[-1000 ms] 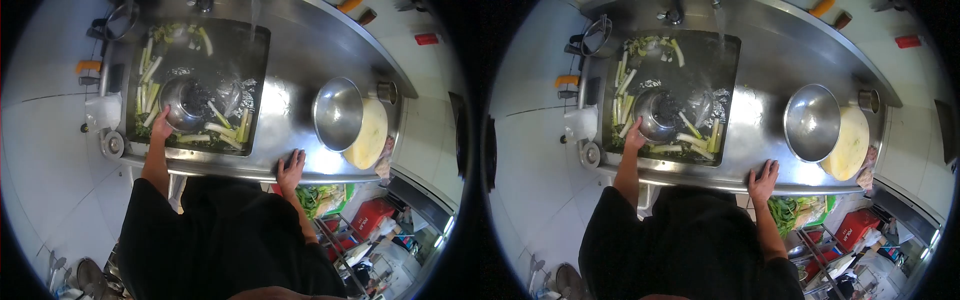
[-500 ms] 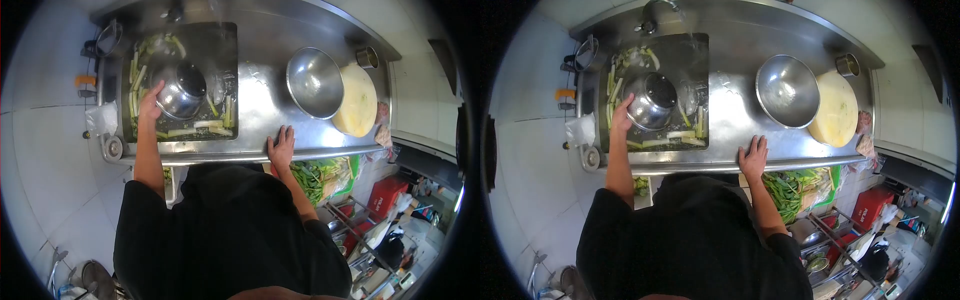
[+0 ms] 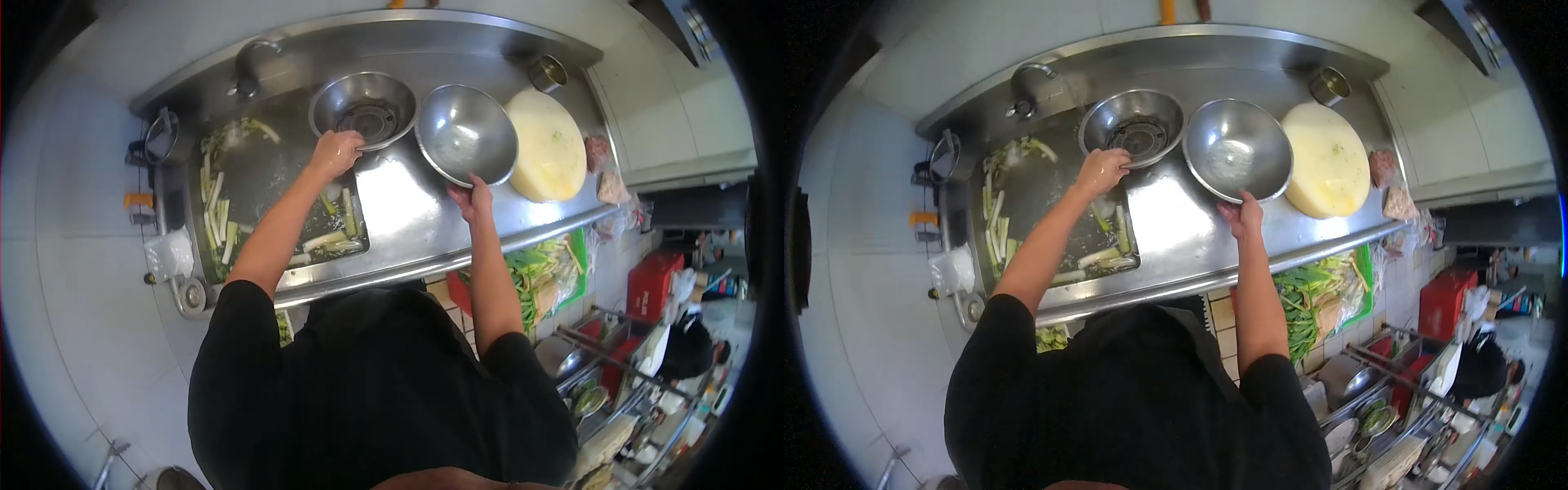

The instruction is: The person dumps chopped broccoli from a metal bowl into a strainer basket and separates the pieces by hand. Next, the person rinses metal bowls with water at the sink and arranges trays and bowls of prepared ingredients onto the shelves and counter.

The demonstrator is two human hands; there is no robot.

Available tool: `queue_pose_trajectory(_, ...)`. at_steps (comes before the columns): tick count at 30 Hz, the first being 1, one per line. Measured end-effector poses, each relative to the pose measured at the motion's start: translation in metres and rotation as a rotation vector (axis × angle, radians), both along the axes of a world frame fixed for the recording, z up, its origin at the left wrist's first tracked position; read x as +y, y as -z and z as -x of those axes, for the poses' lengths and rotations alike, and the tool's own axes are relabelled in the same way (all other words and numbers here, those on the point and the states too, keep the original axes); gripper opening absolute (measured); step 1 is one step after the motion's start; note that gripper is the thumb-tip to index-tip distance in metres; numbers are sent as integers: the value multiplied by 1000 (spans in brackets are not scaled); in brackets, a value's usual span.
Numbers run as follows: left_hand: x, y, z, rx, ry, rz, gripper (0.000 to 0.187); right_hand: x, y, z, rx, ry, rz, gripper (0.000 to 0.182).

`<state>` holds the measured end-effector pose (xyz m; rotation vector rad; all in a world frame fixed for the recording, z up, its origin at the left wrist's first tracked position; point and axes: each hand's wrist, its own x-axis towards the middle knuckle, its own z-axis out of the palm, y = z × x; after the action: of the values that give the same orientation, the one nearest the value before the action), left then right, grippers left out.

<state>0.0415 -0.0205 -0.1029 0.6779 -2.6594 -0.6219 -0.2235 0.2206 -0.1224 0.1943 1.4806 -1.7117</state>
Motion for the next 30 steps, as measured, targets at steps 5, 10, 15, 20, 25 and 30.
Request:
queue_pose_trajectory(5,1,46,21,-107,12,68,23,29,12,10,71,49,-103,30)
queue_pose_trajectory(10,-1,51,20,-229,54,169,31,83,13,-12,-126,52,47,40)
queue_pose_trajectory(15,-29,60,39,-144,144,104,30,119,18,-45,-180,172,248,71)
queue_pose_trajectory(20,-33,34,62,-249,209,97,33,146,-18,-84,-78,145,-38,73)
queue_pose_trajectory(25,-22,63,54,-256,142,178,31,230,-17,-111,39,-115,-185,49)
queue_pose_trajectory(30,-20,58,12,-276,-45,161,29,325,28,-148,-214,293,-125,22)
